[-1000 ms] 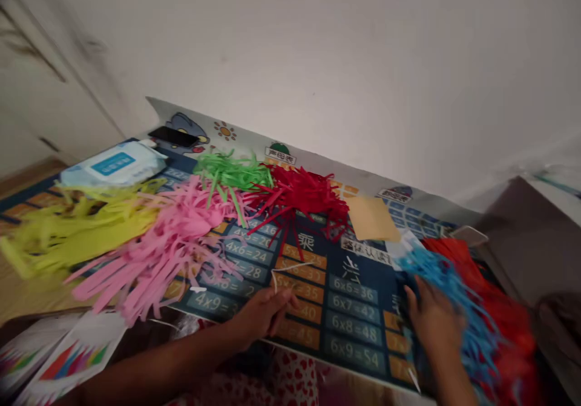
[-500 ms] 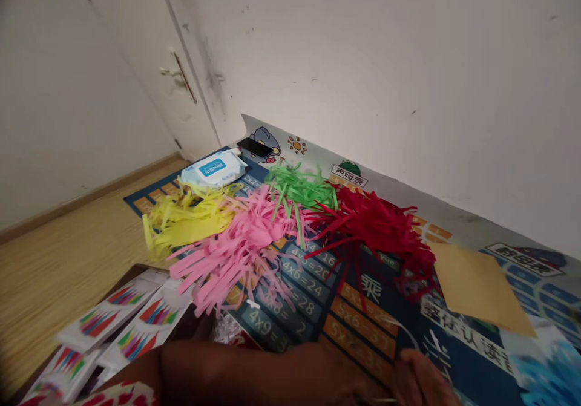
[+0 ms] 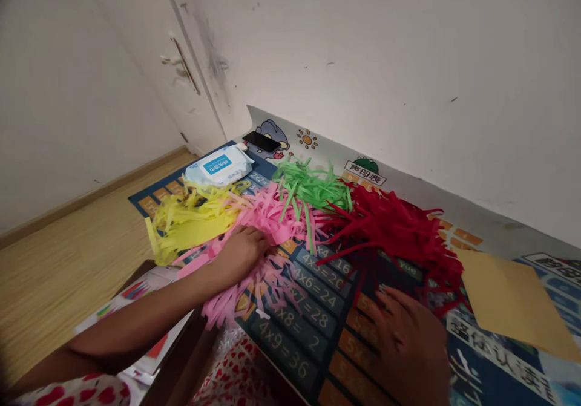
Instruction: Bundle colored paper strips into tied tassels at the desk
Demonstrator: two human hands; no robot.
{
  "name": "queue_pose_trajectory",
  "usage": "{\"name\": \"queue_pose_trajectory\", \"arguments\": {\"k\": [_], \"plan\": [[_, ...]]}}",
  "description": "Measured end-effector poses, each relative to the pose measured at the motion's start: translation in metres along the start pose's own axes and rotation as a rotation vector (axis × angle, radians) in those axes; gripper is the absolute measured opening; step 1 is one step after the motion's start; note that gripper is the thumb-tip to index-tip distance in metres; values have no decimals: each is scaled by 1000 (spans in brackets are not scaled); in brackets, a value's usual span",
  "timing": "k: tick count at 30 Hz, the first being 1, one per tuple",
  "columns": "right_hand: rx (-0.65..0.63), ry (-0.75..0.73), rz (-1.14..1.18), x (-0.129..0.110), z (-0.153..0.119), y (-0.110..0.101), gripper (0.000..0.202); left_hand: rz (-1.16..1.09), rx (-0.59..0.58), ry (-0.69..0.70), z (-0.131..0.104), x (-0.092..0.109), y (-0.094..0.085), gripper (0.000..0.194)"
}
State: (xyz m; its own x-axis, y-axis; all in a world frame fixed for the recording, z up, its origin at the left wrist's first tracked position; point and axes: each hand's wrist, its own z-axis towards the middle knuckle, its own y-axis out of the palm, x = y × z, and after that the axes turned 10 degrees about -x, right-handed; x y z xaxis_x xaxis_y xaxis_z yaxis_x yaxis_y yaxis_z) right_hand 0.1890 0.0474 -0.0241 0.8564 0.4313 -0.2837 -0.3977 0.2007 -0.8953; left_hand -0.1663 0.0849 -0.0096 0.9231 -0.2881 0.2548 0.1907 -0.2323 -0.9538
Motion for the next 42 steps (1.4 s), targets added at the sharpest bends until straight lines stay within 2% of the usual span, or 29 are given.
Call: {"name": "queue_pose_trajectory", "arguments": {"k": [4, 9, 13, 17, 22, 28, 30, 33, 39, 42], "plan": [[-158, -133, 95, -46, 40, 14, 21, -139, 46, 29, 0, -9, -5, 16], [-241, -314, 231, -87, 73, 33, 21, -367, 137, -26, 8, -21, -3, 14], [-366, -267, 314, -109, 87, 57, 15, -501, 128, -58, 12, -25, -1, 13], [-428, -211, 378, -119, 92, 73, 14, -579, 114, -97, 12, -26, -4, 7], [-353, -210, 350, -130, 97, 78, 15, -729, 7, -89, 18, -31, -3, 9], [-419, -209, 255, -134, 103, 86, 35, -880, -25, -60, 25, -36, -7, 32], [-453, -208, 196, -135, 103, 88, 35, -898, -16, -56, 26, -36, -10, 36], [-465, -206, 145, -138, 104, 87, 29, -862, 28, -59, 25, -34, -14, 33], [-414, -133, 131, -141, 107, 82, 20, -641, 159, -42, 18, -23, -23, 1], [-370, -98, 153, -140, 107, 83, 22, -586, 161, -29, 19, -20, -27, 8]]}}
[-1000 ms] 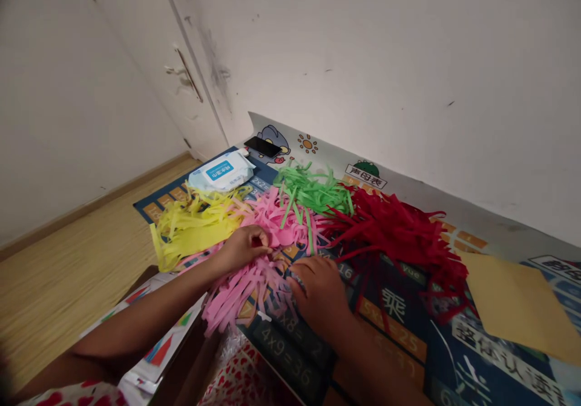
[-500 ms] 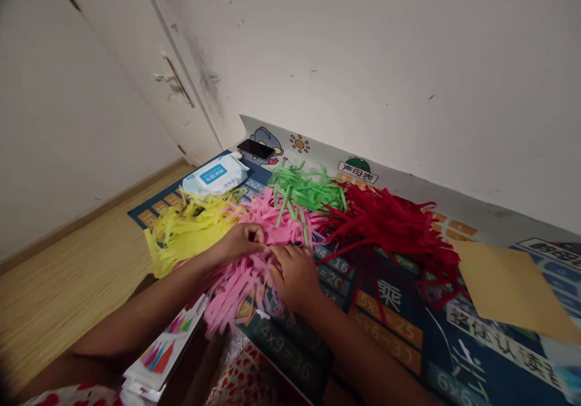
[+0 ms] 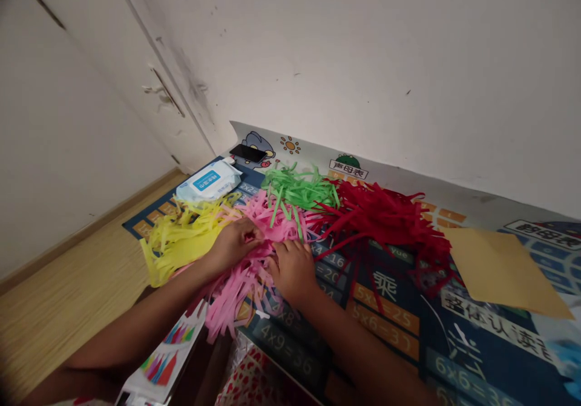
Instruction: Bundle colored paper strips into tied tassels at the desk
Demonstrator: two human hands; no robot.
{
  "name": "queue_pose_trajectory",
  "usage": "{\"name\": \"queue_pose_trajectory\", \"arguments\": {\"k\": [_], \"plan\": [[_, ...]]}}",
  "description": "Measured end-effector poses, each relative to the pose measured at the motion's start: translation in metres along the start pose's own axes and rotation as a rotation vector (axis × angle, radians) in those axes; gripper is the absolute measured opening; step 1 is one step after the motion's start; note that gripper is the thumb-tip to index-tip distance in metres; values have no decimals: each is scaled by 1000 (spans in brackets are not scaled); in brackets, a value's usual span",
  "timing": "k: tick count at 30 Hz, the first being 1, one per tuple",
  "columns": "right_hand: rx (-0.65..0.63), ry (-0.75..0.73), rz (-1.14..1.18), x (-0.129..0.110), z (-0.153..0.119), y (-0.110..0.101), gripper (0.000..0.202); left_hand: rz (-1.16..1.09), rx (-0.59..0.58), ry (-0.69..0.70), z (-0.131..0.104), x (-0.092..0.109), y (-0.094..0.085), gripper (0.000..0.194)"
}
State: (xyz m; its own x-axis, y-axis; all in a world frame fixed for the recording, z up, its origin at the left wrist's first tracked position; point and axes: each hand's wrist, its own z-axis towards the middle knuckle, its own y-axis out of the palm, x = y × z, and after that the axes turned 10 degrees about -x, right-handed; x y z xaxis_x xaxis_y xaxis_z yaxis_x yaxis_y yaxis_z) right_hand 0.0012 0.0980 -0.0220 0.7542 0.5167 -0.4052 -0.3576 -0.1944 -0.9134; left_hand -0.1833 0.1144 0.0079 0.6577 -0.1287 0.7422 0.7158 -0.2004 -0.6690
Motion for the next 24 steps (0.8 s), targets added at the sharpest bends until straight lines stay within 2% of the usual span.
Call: {"name": "queue_pose_trajectory", "arguments": {"k": [5, 13, 18, 24], "plan": [[81, -6, 68, 5, -2, 5, 19, -40, -86, -60, 9, -6, 1, 14], [81, 34, 87, 12, 4, 7, 24, -217, -191, -105, 16, -14, 1, 32], [58, 19, 28, 14, 7, 8, 20, -236, -183, -85, 17, -14, 0, 38], [53, 0, -2, 16, 6, 9, 21, -61, -110, -58, 16, -15, 0, 26]]}}
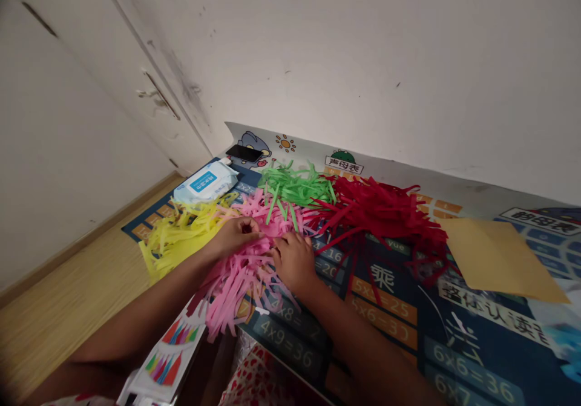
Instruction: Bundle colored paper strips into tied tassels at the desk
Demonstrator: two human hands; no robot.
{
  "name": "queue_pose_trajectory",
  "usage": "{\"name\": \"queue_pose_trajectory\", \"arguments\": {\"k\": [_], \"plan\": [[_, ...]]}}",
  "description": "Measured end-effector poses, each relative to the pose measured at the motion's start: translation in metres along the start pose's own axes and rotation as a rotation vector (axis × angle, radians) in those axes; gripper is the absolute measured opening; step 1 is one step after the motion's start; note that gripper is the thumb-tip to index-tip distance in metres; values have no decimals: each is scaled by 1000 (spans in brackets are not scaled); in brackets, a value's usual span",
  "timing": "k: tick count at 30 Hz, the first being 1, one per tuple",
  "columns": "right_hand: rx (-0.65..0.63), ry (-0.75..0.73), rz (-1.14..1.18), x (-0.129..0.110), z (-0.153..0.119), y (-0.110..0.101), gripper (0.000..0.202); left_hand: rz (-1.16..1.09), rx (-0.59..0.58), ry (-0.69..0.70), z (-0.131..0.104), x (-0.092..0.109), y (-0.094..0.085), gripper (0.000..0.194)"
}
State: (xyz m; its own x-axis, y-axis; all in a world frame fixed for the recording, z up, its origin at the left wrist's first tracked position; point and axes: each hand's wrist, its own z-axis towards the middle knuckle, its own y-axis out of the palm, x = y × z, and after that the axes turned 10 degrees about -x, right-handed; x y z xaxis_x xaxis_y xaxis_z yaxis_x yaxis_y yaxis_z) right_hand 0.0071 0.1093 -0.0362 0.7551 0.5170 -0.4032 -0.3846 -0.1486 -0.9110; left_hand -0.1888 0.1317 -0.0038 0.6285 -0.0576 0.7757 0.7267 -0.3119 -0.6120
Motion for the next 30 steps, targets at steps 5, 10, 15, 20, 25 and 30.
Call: {"name": "queue_pose_trajectory", "arguments": {"k": [5, 10, 15, 20, 25, 30], "plan": [[-4, -7, -45, -6, 0, -4, 26, 318, 57, 68, -9, 9, 2, 12], [-37, -152, -109, -18, 2, -3, 29, 588, 88, 76, -14, 20, 14, 21], [-96, -265, -144, -25, 5, 3, 41, 696, 173, -8, 7, 32, -20, 26], [-140, -263, -175, -26, 2, 1, 39, 664, 333, -96, 45, 70, -106, 27], [-143, -248, -110, -29, 5, 2, 40, 657, 592, -55, 74, 146, -166, 38], [-102, -242, -37, -33, -7, -24, 28, 786, 758, 163, 77, 224, -135, 34]]}}
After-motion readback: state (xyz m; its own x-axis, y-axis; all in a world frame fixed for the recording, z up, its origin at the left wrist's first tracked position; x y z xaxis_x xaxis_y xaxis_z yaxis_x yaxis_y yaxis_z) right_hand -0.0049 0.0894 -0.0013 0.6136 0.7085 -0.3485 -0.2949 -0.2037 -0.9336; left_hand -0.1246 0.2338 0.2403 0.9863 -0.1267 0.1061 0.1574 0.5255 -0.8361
